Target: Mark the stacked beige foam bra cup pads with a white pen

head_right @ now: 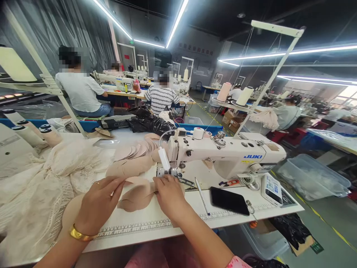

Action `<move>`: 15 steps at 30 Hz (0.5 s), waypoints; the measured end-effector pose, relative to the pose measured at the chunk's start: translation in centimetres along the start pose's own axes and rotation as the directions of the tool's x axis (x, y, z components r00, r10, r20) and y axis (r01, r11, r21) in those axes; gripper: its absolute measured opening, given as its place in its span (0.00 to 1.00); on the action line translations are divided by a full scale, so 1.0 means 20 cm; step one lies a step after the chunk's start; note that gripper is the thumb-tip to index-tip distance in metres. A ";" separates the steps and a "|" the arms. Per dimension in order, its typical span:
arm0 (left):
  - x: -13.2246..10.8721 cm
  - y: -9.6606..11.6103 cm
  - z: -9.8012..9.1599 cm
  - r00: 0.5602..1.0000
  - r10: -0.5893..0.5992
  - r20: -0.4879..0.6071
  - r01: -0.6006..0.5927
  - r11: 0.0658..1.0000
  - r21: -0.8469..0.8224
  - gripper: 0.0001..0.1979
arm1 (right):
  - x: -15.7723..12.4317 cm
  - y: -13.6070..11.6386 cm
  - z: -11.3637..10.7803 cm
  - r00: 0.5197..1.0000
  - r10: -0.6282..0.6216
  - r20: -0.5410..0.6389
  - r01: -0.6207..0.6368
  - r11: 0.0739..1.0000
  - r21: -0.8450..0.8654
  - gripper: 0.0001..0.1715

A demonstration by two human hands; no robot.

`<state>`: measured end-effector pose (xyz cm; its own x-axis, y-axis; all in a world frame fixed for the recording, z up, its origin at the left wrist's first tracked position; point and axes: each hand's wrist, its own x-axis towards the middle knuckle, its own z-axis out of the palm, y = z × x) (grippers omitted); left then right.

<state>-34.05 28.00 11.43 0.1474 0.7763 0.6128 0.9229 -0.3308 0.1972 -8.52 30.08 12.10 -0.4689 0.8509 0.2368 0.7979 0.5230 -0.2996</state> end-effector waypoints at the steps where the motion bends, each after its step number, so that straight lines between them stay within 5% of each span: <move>1: -0.04 -0.03 -0.02 1.000 -0.009 -0.020 0.009 1.000 0.016 0.20 | 0.02 0.00 0.00 1.000 -0.008 0.016 0.008 1.000 -0.006 0.33; 3: -0.11 -0.08 -0.03 1.000 -0.007 -0.004 0.007 1.000 0.006 0.20 | 0.05 0.00 0.02 0.999 -0.021 0.047 0.023 1.000 -0.022 0.30; 8: -0.22 -0.13 -0.03 0.968 0.010 0.251 0.028 0.989 -0.148 0.18 | 0.10 0.01 0.05 0.996 -0.037 0.075 0.041 0.997 -0.059 0.13; 15: -0.14 -0.09 -0.01 0.911 0.092 0.403 -0.027 0.986 -0.164 0.20 | 0.14 0.03 0.04 0.994 -0.070 0.081 0.073 0.997 -0.038 0.16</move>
<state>-36.16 26.26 9.51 0.3620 0.8928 0.2680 0.8477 -0.4349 0.3037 -9.73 32.86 11.84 -0.5527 0.8134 0.1812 0.7753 0.5817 -0.2463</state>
